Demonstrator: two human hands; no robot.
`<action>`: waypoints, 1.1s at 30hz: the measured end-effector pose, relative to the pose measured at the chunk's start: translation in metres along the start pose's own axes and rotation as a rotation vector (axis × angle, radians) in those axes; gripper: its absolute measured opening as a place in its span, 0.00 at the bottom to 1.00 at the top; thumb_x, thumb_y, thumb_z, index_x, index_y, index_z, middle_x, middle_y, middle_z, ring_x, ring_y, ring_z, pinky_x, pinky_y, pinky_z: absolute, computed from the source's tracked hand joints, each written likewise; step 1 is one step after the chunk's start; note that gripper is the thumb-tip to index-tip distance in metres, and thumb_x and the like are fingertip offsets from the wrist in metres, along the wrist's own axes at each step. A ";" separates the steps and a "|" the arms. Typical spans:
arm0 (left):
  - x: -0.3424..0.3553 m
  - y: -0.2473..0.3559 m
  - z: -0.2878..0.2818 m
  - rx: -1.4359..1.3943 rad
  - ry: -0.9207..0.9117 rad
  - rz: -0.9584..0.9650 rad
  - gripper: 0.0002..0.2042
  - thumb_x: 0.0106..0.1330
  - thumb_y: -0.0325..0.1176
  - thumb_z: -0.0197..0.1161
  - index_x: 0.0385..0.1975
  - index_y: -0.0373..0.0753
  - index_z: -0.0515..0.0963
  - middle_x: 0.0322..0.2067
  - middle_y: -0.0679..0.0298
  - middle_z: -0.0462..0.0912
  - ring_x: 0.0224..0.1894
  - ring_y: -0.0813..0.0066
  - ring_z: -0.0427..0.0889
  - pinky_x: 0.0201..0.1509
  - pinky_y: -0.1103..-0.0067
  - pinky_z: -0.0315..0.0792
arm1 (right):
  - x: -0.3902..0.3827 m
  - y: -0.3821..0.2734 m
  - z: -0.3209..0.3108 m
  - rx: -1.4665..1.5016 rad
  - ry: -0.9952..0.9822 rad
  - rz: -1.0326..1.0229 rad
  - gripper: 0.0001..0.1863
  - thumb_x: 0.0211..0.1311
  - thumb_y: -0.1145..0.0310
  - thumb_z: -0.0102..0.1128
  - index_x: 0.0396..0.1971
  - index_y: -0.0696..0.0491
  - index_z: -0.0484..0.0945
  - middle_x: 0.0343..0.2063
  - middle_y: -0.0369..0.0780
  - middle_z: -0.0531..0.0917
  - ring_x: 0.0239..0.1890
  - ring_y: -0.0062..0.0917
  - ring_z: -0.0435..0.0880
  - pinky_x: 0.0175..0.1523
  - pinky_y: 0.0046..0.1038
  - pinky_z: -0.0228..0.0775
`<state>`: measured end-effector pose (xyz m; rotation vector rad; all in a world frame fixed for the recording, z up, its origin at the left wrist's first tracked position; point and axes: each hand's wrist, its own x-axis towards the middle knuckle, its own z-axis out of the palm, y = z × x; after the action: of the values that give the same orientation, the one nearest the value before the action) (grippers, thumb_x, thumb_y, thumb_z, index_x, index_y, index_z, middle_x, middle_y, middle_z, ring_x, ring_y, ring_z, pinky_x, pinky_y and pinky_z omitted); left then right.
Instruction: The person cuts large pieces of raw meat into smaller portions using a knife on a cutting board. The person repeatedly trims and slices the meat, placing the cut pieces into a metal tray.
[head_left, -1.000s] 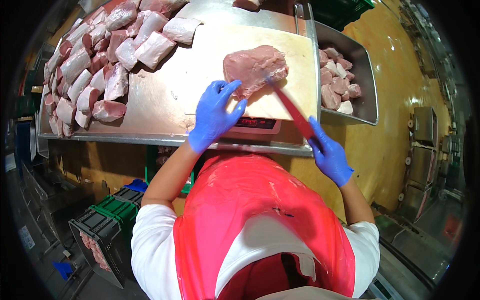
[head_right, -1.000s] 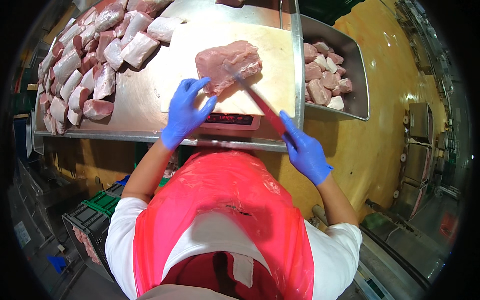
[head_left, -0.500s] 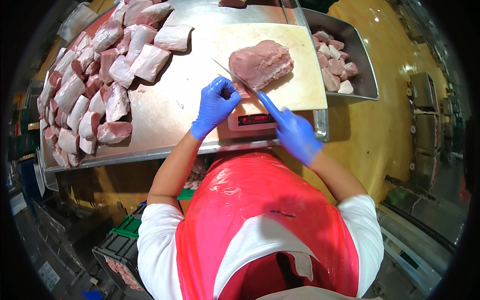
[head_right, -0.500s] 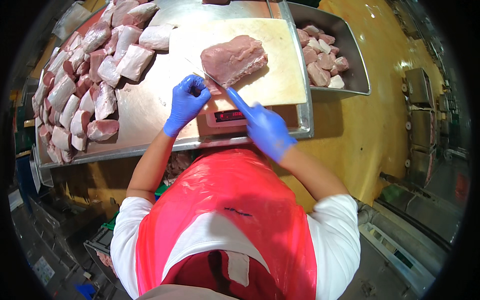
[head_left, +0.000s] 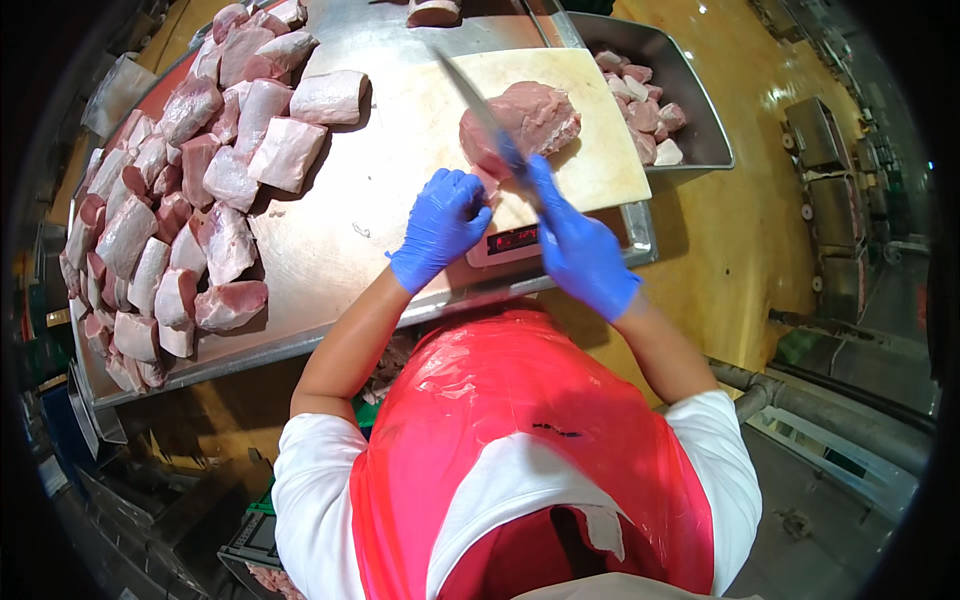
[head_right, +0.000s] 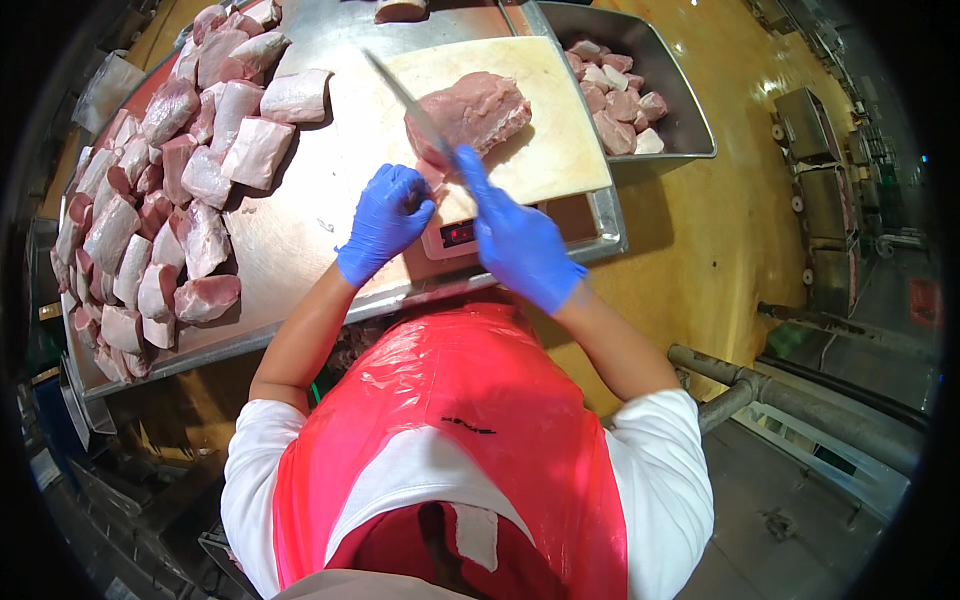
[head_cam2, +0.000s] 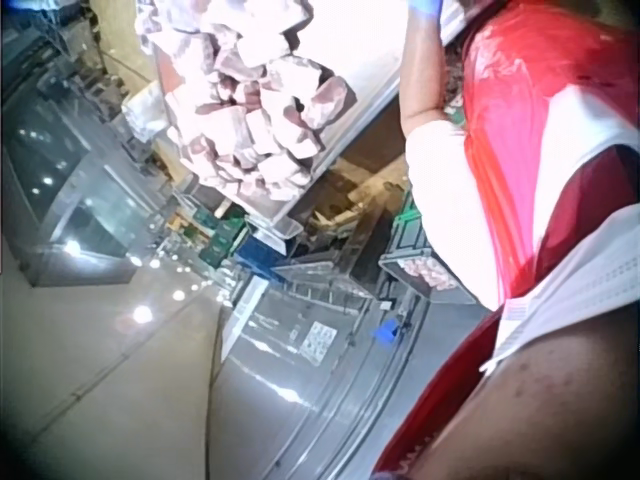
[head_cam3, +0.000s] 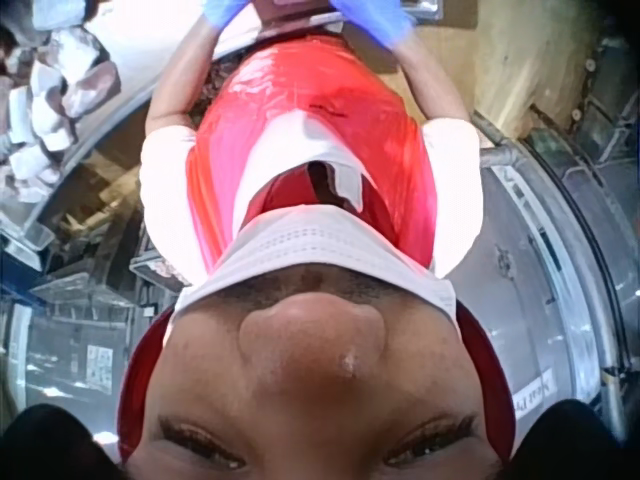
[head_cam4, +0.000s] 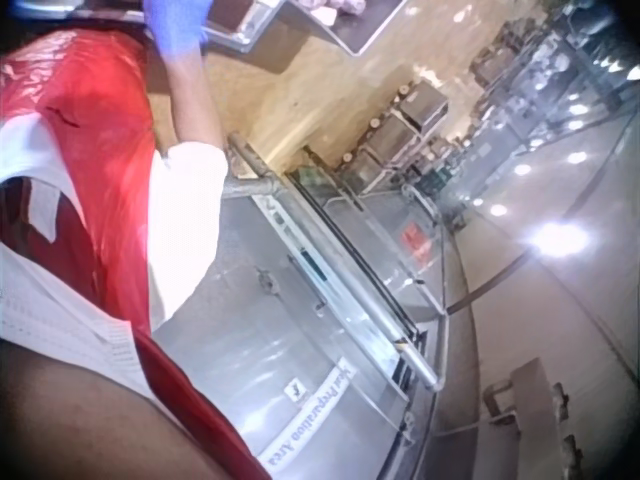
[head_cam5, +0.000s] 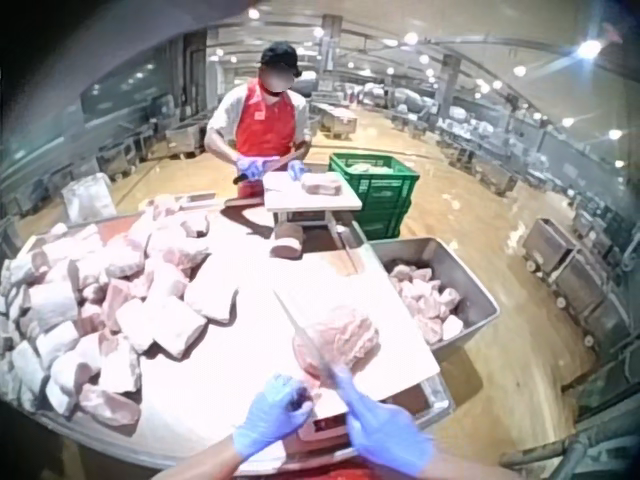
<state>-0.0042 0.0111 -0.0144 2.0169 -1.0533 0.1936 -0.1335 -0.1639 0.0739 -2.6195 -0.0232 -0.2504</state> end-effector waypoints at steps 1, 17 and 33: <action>0.003 0.006 -0.004 -0.082 -0.016 -0.070 0.06 0.54 0.30 0.66 0.28 0.40 0.75 0.25 0.57 0.77 0.32 0.53 0.76 0.37 0.61 0.72 | 0.015 -0.003 0.014 -0.049 -0.015 -0.024 0.44 0.61 0.76 0.53 0.77 0.42 0.48 0.38 0.49 0.82 0.27 0.47 0.83 0.30 0.46 0.76; 0.001 -0.007 -0.041 -0.112 -0.258 -0.042 0.04 0.56 0.32 0.61 0.25 0.40 0.74 0.22 0.55 0.76 0.30 0.52 0.77 0.35 0.61 0.72 | -0.058 -0.016 -0.062 -0.208 -0.454 0.103 0.48 0.57 0.77 0.56 0.77 0.38 0.47 0.26 0.51 0.79 0.23 0.45 0.81 0.27 0.44 0.75; 0.032 -0.047 -0.039 -0.168 -0.183 -0.150 0.04 0.54 0.27 0.60 0.25 0.36 0.72 0.23 0.52 0.75 0.29 0.50 0.77 0.35 0.64 0.72 | -0.027 0.005 -0.042 -0.393 -0.568 0.173 0.50 0.56 0.80 0.55 0.77 0.36 0.45 0.27 0.51 0.81 0.25 0.46 0.84 0.28 0.43 0.78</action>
<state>0.0598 0.0342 -0.0029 1.9773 -0.9895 -0.1565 -0.1674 -0.1877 0.1025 -2.9654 0.0645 0.6111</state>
